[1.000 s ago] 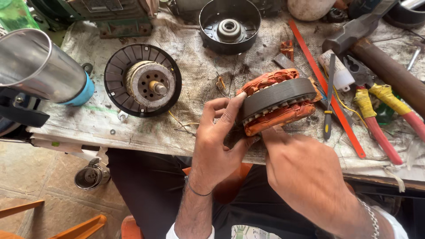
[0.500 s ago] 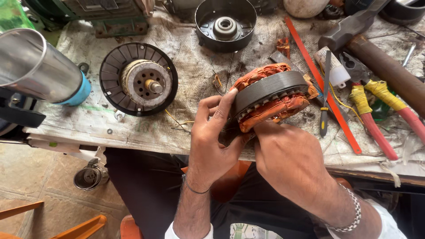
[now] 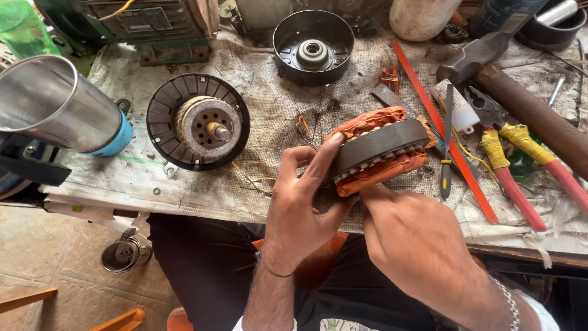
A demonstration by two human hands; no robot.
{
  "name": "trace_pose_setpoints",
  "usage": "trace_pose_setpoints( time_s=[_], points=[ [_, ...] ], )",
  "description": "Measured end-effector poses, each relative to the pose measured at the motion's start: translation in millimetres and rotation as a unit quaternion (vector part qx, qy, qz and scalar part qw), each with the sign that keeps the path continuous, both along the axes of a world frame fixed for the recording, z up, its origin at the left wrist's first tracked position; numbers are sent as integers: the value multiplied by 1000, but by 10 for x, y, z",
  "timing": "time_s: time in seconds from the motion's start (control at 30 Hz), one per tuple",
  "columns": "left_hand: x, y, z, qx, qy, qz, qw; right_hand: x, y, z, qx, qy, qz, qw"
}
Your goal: The person holds an electric motor stator with copper windings on a workbench and repeatedly sands the edges of its laminated steel core using a small abrasive block, rotating the stator to reach different sections while other motor parts sit nearby.
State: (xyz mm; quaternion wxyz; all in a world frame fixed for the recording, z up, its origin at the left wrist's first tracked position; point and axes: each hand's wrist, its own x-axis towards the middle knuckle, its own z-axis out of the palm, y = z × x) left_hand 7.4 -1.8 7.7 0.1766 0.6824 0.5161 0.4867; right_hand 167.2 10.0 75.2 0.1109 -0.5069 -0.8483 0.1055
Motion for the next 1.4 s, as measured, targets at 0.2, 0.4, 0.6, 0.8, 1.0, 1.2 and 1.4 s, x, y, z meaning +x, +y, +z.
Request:
trace_pose_setpoints(
  time_s=[0.2,0.4,0.6,0.8,1.0,1.2,1.4],
  points=[
    [14,49,-45,-10,-28,-3,1000,22,16,-152,17,-83,-10,996],
    [8,2,-36,55,-85,2,995,160,-28,-189,6,-2,0,1000],
    [-49,13,-50,73,-130,-4,989,74,-19,-62,-4,-26,16,1000],
    [-73,18,-74,41,-129,-21,991,68,17,-49,-23,-145,17,989],
    [-60,49,-85,47,-126,-32,990,52,-15,5,22,-124,30,992],
    [-48,44,-79,46,-103,-20,993,112,45,-132,1,-146,16,989],
    [-64,24,-60,30,-106,-23,994,158,9,-123,90,-45,57,993]
  ],
)
